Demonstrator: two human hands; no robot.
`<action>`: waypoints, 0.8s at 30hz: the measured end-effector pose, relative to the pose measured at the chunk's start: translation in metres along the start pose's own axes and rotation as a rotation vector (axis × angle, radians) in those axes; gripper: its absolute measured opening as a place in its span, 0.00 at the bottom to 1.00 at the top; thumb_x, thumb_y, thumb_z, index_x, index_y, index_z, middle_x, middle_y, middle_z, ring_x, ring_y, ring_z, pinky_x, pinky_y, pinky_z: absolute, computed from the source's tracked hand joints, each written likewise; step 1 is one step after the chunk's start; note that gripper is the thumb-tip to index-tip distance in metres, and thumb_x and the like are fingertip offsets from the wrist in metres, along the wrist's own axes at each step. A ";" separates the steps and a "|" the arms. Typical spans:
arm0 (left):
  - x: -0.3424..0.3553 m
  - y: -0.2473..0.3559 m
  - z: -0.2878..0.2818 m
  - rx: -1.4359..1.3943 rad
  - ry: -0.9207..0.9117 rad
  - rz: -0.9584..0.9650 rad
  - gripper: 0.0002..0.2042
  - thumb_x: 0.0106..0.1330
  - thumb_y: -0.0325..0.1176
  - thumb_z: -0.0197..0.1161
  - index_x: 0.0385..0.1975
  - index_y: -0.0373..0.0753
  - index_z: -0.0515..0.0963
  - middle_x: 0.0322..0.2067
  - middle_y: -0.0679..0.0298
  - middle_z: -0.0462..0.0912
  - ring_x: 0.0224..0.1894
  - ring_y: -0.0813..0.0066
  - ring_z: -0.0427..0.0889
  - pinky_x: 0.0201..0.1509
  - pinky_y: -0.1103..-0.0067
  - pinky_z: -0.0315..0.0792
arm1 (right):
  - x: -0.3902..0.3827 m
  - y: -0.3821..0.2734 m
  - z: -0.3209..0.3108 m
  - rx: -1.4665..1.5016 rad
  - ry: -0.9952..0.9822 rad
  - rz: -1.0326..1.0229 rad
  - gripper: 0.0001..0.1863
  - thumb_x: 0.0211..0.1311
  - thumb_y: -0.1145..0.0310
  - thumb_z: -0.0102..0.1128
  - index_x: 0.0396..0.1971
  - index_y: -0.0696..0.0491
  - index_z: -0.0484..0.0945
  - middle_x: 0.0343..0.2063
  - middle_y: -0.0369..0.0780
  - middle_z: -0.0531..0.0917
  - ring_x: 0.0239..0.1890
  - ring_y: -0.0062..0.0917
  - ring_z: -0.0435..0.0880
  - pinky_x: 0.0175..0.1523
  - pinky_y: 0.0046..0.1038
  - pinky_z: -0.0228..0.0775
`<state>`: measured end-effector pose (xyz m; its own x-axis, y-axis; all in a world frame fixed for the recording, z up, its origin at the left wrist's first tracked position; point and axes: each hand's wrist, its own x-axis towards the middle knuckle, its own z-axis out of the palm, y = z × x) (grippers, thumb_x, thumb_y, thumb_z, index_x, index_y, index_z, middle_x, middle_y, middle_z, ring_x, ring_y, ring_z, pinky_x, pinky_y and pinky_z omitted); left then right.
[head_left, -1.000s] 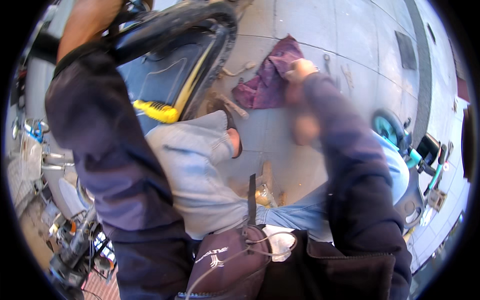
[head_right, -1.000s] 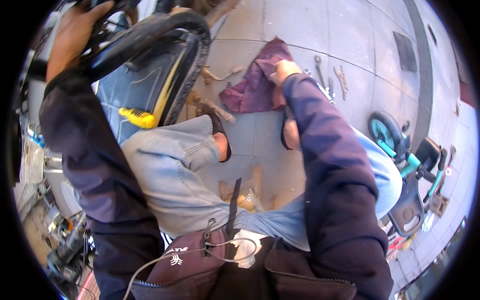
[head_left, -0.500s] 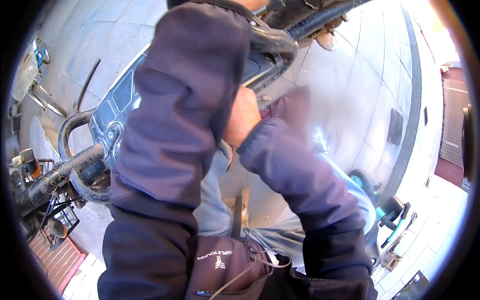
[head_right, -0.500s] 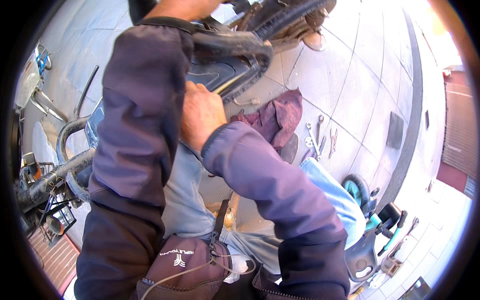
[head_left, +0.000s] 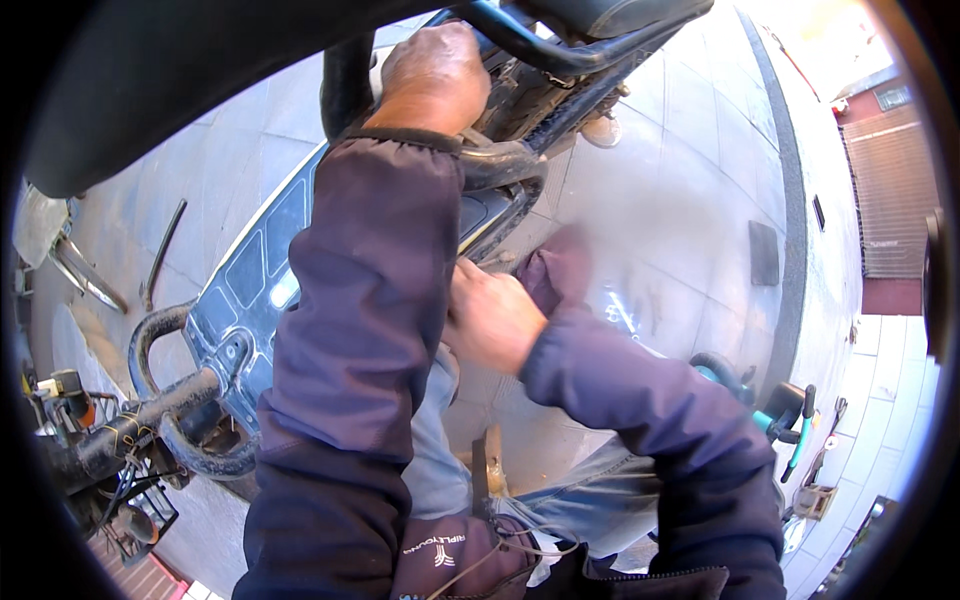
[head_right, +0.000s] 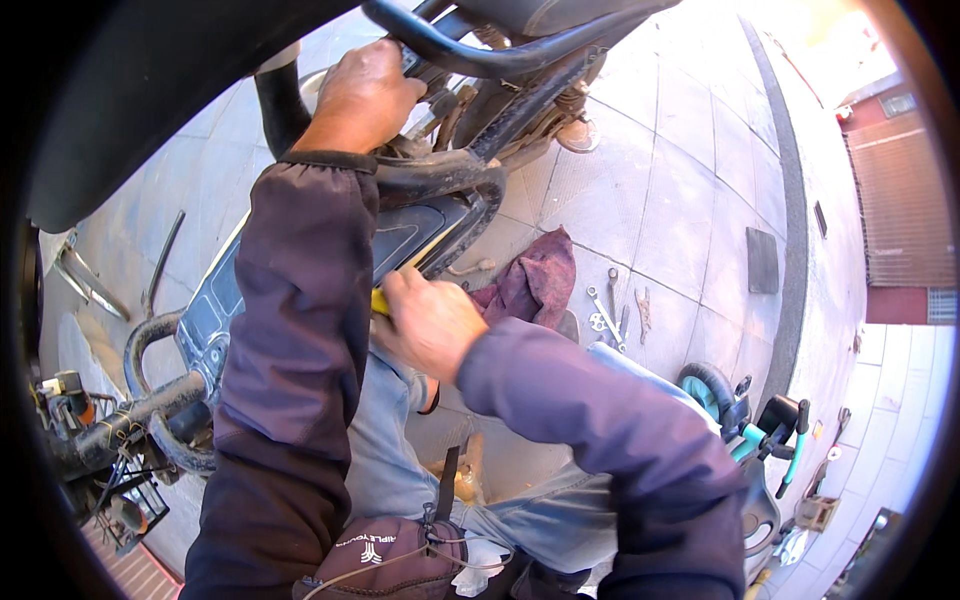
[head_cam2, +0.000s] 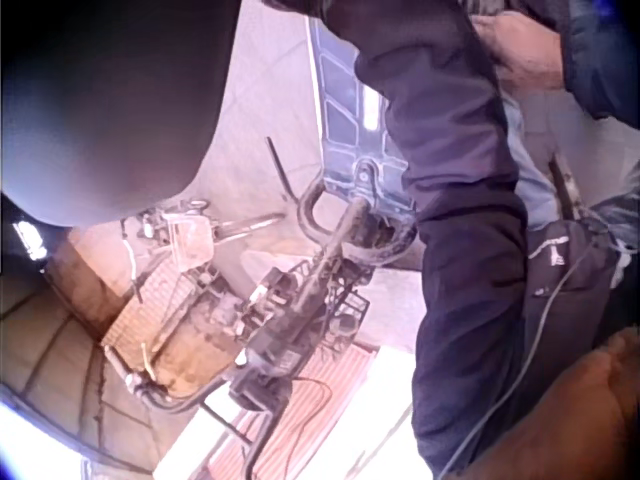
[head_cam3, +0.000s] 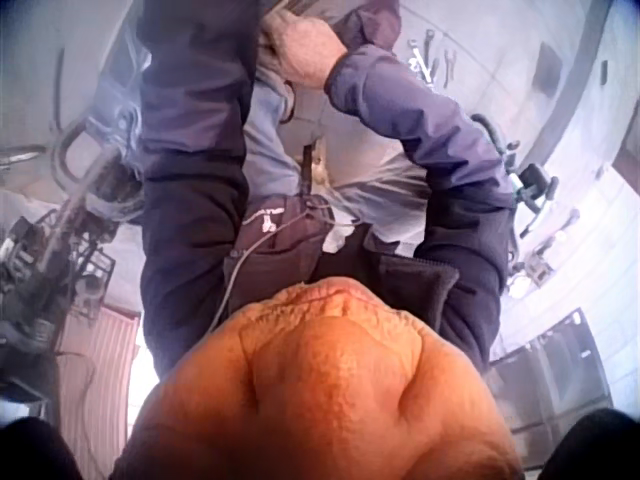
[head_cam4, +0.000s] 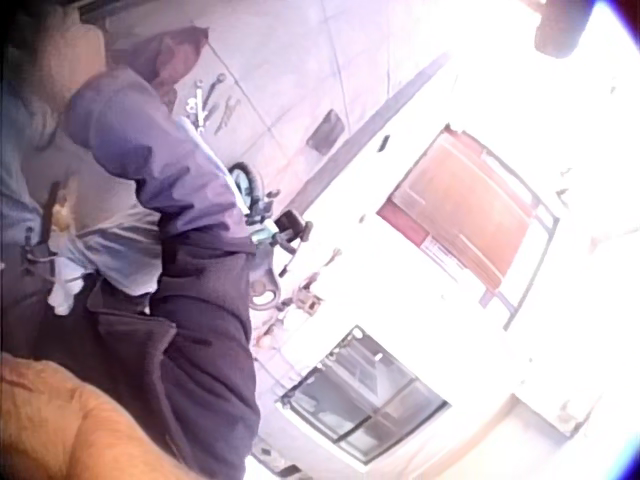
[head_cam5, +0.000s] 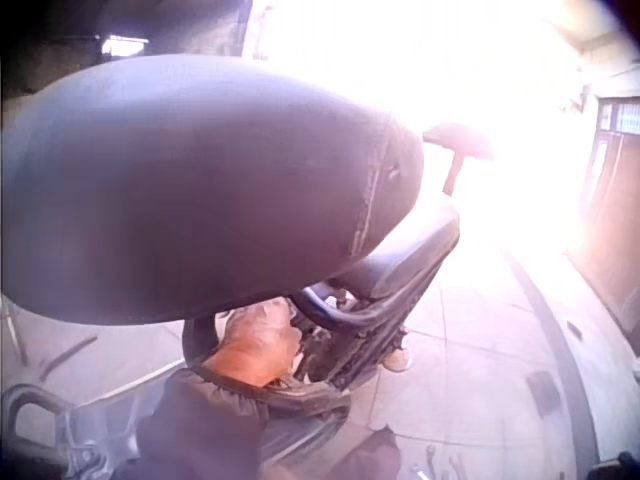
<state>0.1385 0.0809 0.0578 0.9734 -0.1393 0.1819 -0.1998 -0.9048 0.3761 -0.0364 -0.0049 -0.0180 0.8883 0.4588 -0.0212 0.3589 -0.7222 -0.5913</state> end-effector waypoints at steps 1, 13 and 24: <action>0.000 -0.002 -0.003 0.006 0.005 -0.013 0.18 0.55 0.37 0.63 0.43 0.34 0.78 0.40 0.45 0.80 0.46 0.50 0.79 0.54 0.65 0.70 | -0.014 0.003 -0.009 0.014 0.017 0.034 0.15 0.53 0.63 0.58 0.36 0.59 0.72 0.31 0.47 0.78 0.32 0.43 0.80 0.35 0.38 0.74; 0.002 -0.003 -0.004 0.037 -0.012 -0.050 0.19 0.53 0.40 0.65 0.40 0.31 0.78 0.36 0.44 0.80 0.44 0.50 0.79 0.50 0.65 0.70 | -0.130 0.019 -0.176 0.364 0.318 0.521 0.16 0.52 0.74 0.63 0.42 0.62 0.77 0.24 0.36 0.80 0.23 0.14 0.75 0.29 0.17 0.68; 0.002 -0.001 -0.001 0.084 0.023 -0.036 0.20 0.54 0.42 0.66 0.38 0.30 0.78 0.35 0.46 0.81 0.42 0.52 0.80 0.48 0.67 0.71 | -0.088 0.056 -0.168 0.512 0.601 0.480 0.15 0.58 0.72 0.60 0.44 0.62 0.77 0.23 0.36 0.78 0.17 0.12 0.72 0.23 0.15 0.65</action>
<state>0.1401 0.0822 0.0583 0.9768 -0.0977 0.1904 -0.1534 -0.9399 0.3051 -0.0465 -0.1724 0.0860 0.9600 -0.2792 -0.0187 -0.1293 -0.3832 -0.9146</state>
